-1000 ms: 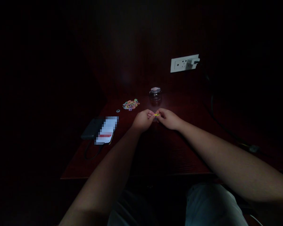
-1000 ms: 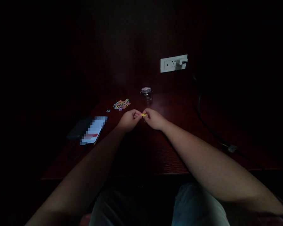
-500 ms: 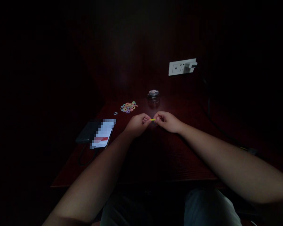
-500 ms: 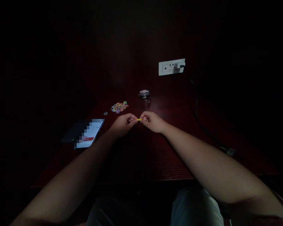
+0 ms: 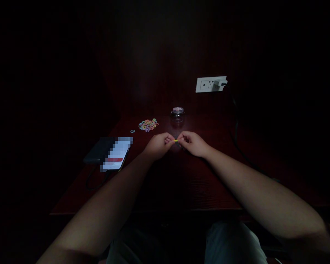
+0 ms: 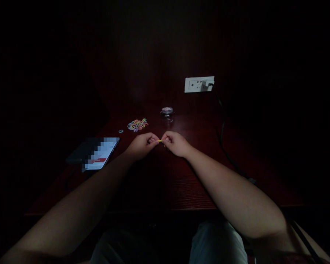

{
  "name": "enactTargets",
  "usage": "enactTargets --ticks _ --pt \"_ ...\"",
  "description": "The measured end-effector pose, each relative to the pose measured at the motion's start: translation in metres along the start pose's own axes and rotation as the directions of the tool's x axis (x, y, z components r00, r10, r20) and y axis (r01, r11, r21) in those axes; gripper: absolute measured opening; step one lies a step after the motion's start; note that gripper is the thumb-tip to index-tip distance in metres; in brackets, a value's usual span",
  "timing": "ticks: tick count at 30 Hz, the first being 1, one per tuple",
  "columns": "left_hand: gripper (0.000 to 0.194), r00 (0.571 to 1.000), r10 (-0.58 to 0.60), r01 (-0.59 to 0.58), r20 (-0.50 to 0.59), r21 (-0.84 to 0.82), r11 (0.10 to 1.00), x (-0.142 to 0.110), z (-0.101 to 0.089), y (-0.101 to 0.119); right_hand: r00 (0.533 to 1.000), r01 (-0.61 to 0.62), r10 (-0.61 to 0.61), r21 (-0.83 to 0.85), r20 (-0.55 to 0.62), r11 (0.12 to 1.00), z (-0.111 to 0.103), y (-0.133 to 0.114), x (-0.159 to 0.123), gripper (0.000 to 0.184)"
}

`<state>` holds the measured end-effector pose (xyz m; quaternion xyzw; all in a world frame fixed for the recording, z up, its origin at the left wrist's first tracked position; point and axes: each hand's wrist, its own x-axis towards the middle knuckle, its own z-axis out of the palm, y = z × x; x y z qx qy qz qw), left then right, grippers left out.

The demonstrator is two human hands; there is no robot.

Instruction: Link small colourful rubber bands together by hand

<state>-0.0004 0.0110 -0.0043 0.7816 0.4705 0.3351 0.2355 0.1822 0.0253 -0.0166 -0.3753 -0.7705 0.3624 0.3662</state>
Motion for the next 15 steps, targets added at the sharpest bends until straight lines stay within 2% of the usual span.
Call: enactTargets --ticks 15 --pt "0.018 1.0 0.017 -0.017 -0.017 0.02 1.0 -0.0009 -0.0015 -0.0019 1.0 -0.022 0.022 0.077 -0.002 0.997 -0.0029 -0.0016 -0.0019 0.02"
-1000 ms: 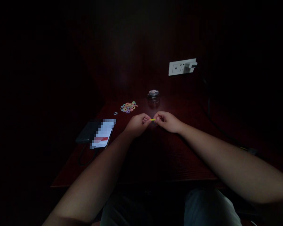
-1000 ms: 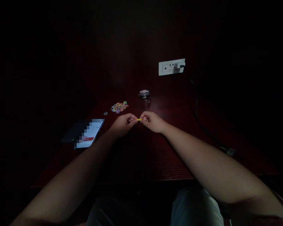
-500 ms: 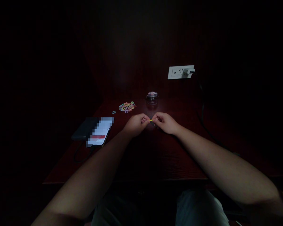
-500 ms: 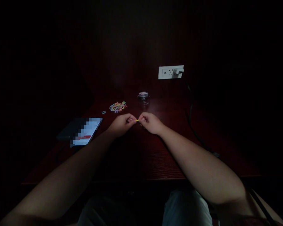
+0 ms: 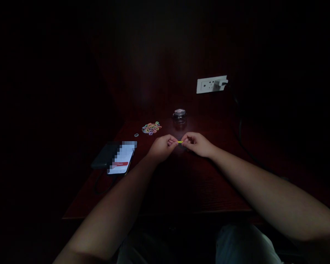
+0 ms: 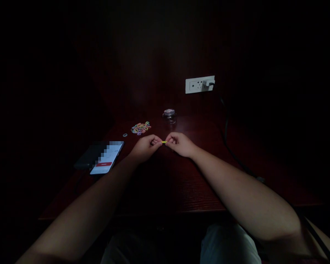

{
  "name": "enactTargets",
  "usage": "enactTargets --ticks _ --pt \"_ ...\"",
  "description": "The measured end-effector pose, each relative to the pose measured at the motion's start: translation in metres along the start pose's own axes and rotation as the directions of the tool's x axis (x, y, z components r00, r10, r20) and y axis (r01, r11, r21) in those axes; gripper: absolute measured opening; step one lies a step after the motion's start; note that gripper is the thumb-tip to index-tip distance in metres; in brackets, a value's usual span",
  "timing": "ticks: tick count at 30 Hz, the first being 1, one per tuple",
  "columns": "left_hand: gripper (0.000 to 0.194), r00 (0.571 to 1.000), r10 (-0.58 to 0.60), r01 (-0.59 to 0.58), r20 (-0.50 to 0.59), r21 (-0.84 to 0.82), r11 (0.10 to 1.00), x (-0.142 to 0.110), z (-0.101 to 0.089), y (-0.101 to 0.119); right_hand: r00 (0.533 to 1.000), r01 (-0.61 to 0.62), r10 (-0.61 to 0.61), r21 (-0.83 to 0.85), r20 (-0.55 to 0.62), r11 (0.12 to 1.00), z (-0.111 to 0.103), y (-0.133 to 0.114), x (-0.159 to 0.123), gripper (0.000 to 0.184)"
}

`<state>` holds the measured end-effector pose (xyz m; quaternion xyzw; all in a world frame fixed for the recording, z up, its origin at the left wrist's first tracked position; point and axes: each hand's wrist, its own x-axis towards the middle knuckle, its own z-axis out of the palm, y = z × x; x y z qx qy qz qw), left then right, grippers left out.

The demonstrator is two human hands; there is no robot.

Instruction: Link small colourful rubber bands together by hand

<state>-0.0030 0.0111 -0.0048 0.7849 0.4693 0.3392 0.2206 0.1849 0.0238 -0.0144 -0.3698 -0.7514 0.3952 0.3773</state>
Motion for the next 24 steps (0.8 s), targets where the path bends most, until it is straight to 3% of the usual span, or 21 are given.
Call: enactTargets --ticks 17,24 --pt "0.019 0.999 0.022 -0.024 -0.028 -0.069 0.997 -0.0003 0.0027 0.0014 0.994 0.071 -0.069 0.015 -0.087 0.997 0.0014 -0.002 0.0001 0.026" --pt "0.021 0.999 0.031 -0.033 -0.033 -0.075 0.997 -0.0003 0.0022 0.002 0.989 0.109 -0.118 -0.091 -0.095 0.99 0.0 -0.0022 -0.0012 0.023"
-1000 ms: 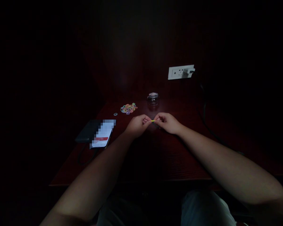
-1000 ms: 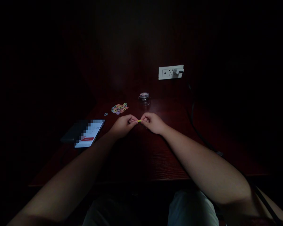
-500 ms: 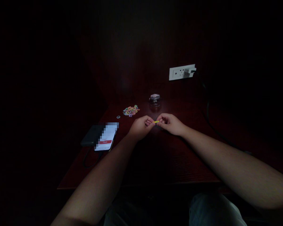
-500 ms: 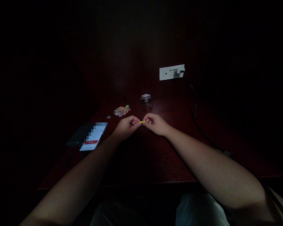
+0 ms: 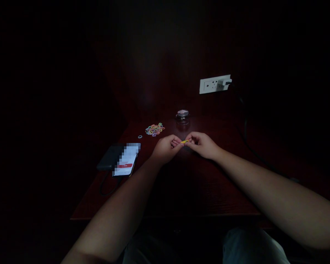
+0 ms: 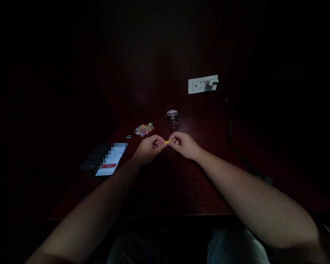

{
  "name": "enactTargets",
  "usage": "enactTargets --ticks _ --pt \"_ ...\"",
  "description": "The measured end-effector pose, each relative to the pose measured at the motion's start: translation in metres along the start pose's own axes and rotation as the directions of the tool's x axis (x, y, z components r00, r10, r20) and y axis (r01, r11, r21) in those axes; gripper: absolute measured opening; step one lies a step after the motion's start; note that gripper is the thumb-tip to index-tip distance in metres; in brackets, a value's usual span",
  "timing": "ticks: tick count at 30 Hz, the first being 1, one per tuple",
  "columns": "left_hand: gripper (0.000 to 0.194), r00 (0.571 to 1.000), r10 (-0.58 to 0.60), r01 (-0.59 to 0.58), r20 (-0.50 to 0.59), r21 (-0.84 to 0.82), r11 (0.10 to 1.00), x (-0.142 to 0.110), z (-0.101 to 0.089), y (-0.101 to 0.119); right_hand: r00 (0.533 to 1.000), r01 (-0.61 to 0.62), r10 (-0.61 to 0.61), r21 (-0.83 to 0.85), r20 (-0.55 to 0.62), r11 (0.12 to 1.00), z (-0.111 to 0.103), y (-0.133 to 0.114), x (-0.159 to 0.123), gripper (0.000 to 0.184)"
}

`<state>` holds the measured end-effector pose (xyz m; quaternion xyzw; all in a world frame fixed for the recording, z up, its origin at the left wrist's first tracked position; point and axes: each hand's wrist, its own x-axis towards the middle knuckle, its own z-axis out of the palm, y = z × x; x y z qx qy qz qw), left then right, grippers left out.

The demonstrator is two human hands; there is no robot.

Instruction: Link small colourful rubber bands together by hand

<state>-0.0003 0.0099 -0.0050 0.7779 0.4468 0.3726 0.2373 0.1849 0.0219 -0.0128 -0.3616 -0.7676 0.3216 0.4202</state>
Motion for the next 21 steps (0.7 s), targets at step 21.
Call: enactTargets --ticks 21 --pt "0.02 1.0 -0.001 0.001 0.0 -0.014 1.0 -0.002 -0.0026 0.0046 0.998 0.001 -0.001 0.0 -0.062 1.0 -0.0012 -0.0072 -0.0003 0.023"
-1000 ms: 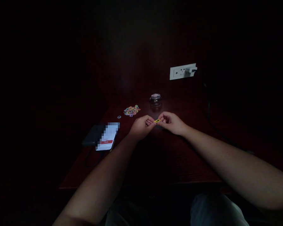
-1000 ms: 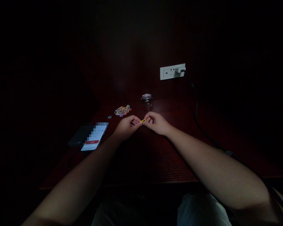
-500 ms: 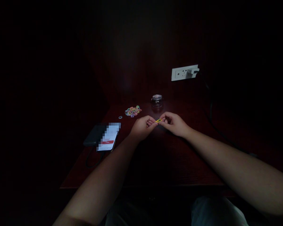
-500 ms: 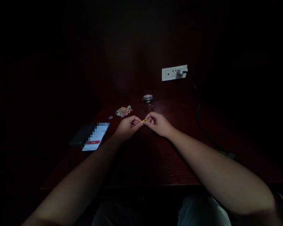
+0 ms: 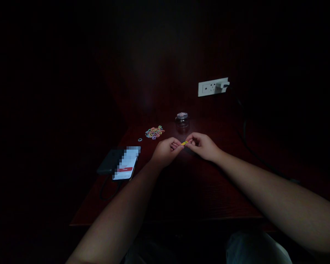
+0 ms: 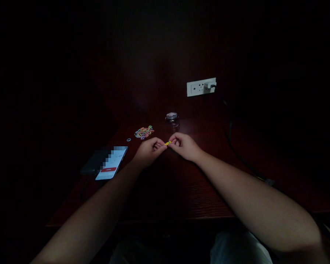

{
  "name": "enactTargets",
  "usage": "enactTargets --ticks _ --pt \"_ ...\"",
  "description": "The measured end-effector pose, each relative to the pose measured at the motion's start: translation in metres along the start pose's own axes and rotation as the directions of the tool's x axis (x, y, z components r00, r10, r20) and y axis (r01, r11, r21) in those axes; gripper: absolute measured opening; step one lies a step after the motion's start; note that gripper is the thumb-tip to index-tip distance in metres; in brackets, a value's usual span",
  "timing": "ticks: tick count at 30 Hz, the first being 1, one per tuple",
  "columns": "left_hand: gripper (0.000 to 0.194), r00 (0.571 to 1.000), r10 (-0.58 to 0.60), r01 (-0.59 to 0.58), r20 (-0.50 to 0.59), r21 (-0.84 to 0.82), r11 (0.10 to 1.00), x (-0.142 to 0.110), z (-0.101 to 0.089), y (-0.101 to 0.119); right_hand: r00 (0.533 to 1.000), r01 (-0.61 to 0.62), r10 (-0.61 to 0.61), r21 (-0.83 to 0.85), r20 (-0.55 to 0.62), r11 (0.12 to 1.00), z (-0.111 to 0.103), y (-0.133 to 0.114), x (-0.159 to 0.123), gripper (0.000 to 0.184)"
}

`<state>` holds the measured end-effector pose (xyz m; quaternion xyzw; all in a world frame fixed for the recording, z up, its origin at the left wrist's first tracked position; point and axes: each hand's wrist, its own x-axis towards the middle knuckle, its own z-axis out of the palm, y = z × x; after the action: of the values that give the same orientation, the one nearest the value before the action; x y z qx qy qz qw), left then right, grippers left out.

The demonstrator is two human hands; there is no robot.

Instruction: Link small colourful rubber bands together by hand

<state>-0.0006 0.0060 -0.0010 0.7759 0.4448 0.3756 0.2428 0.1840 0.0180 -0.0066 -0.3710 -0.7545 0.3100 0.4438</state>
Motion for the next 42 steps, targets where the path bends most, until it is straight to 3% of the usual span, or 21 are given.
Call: enactTargets --ticks 14,42 --pt "0.024 0.997 0.082 -0.082 -0.016 -0.042 0.996 0.0005 0.0017 -0.0067 1.0 0.02 -0.02 0.023 0.009 1.0 0.001 0.004 0.0001 0.027" --pt "0.017 0.999 0.048 -0.049 -0.015 -0.062 0.997 0.0003 0.0003 0.0017 0.999 0.019 -0.022 0.066 0.047 0.998 0.0007 -0.0007 -0.0019 0.024"
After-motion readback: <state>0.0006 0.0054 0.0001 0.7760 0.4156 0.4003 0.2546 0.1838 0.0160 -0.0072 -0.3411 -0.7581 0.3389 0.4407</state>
